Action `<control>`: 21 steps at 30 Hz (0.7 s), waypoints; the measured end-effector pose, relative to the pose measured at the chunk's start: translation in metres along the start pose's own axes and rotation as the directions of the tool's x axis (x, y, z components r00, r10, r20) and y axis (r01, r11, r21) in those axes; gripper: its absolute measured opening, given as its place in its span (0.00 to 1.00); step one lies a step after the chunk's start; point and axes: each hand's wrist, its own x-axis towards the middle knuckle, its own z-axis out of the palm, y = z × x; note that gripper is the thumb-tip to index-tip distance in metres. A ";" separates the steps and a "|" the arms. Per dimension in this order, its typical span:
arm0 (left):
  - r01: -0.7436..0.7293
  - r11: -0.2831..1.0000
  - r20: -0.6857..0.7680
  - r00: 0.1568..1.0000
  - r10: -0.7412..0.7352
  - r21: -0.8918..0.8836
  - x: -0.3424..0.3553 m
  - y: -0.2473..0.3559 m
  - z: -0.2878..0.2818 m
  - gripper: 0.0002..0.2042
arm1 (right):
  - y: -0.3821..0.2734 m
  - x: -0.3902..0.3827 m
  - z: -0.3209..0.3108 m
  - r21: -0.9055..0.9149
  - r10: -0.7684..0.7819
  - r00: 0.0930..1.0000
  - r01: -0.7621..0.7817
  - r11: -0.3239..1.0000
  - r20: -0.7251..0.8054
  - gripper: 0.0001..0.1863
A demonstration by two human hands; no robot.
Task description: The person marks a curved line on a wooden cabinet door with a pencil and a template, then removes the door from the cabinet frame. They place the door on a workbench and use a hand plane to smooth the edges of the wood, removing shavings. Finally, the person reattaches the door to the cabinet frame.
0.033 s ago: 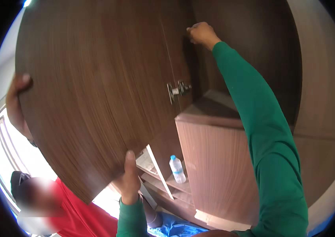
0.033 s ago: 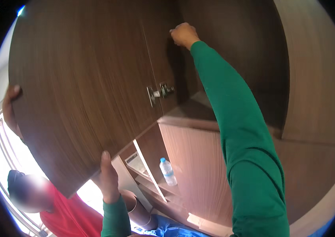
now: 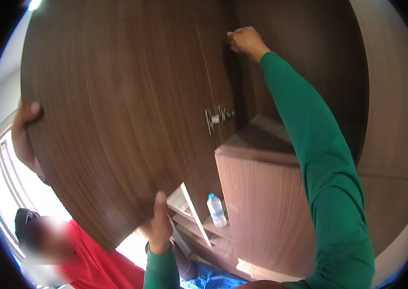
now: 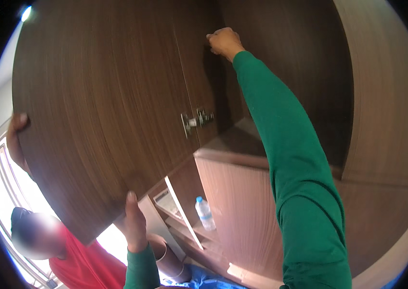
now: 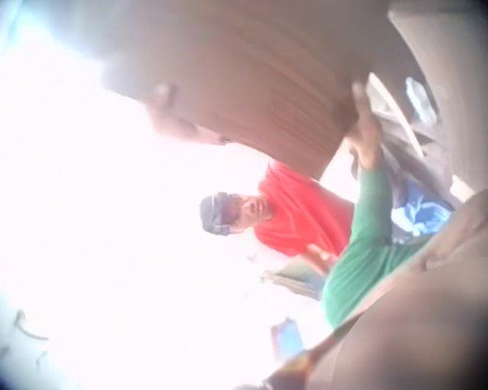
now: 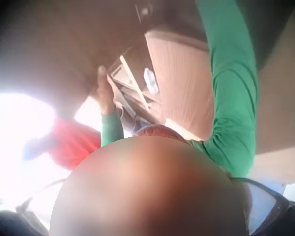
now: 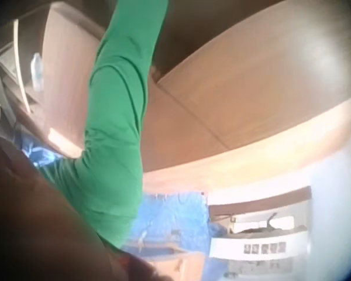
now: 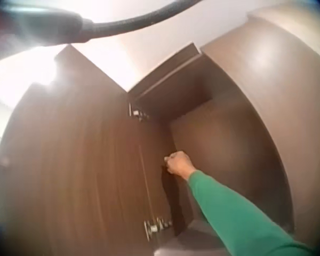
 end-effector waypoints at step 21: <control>0.120 0.992 0.013 0.993 -0.120 0.030 -0.052 -0.003 0.003 0.33 | -0.111 0.199 0.019 0.668 0.044 0.964 -0.215 0.712 0.263 0.18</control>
